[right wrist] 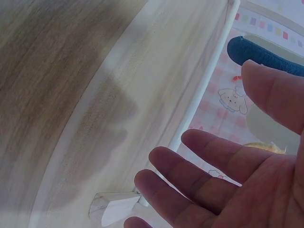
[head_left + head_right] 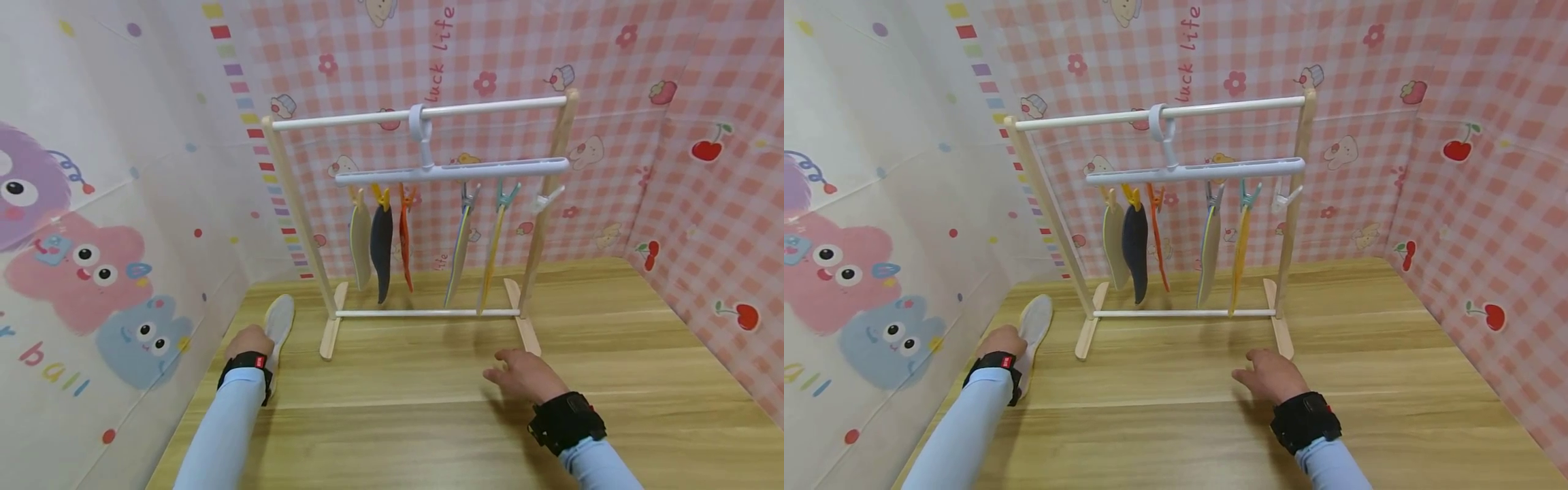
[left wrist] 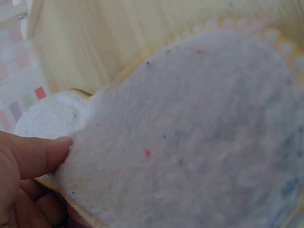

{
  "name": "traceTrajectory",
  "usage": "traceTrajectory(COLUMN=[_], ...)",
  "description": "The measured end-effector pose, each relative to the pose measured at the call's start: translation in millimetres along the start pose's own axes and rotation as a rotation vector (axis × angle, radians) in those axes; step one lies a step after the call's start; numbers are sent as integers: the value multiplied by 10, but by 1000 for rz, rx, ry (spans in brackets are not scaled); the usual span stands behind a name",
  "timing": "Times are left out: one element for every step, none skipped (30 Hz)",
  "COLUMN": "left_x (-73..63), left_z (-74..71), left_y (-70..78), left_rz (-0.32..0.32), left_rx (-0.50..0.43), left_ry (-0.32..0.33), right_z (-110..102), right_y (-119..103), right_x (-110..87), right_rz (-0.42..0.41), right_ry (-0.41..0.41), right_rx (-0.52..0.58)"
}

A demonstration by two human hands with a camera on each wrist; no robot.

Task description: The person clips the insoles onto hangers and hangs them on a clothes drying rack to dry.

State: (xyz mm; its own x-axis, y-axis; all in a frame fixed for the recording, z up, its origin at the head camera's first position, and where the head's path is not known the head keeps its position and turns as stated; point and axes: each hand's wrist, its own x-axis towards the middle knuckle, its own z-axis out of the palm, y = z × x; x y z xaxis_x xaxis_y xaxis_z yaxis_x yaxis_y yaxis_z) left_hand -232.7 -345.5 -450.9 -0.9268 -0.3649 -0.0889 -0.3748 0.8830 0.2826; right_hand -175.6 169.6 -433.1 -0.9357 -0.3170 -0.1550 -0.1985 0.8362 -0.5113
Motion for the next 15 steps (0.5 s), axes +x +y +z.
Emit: traceTrajectory(left_x=[-11,-17,-25,-35,-43,-54,-68,-80,-94,-110,-125,-141,-158,-176,-195], left_z=[-11,-19,-25,-31,-42,-54,-67,-77,-91,-105,-119,-128,-137,-149,-162], left_y=[11,19,25,33,44,59,74,89,107,126,145,164,185,208,231], left_rz=[2,5,6,5,6,2,2,6,9,14,24,31,41,49,57], left_rx=[-3,-5,-7,-11,-18,-26,-30,-34,-40,-48,-51,-56,-59,-69,-77], left_ry=[2,3,6,8,8,6,10,15,19,28,37,47,58,64,71], right_z=[0,0,1,2,3,4,5,7,9,10,12,15,17,18,19], right_y=[-2,-4,-5,-4,-3,-3,-1,0,3,4,6,7,8,7,7], right_x=[1,2,4,5,7,8,11,13,15,16,19,22,25,27,29], right_rz=[1,1,1,0,-1,-1,-1,-3,-5,-6,-7,-8,-8,-8,-6], right_ry=[-1,-2,-2,-1,0,1,0,0,0,-1,-1,-2,-3,-3,-3], right_rx=[-1,-2,-1,-1,-1,1,4,7,9,9,10,11,11,11,12])
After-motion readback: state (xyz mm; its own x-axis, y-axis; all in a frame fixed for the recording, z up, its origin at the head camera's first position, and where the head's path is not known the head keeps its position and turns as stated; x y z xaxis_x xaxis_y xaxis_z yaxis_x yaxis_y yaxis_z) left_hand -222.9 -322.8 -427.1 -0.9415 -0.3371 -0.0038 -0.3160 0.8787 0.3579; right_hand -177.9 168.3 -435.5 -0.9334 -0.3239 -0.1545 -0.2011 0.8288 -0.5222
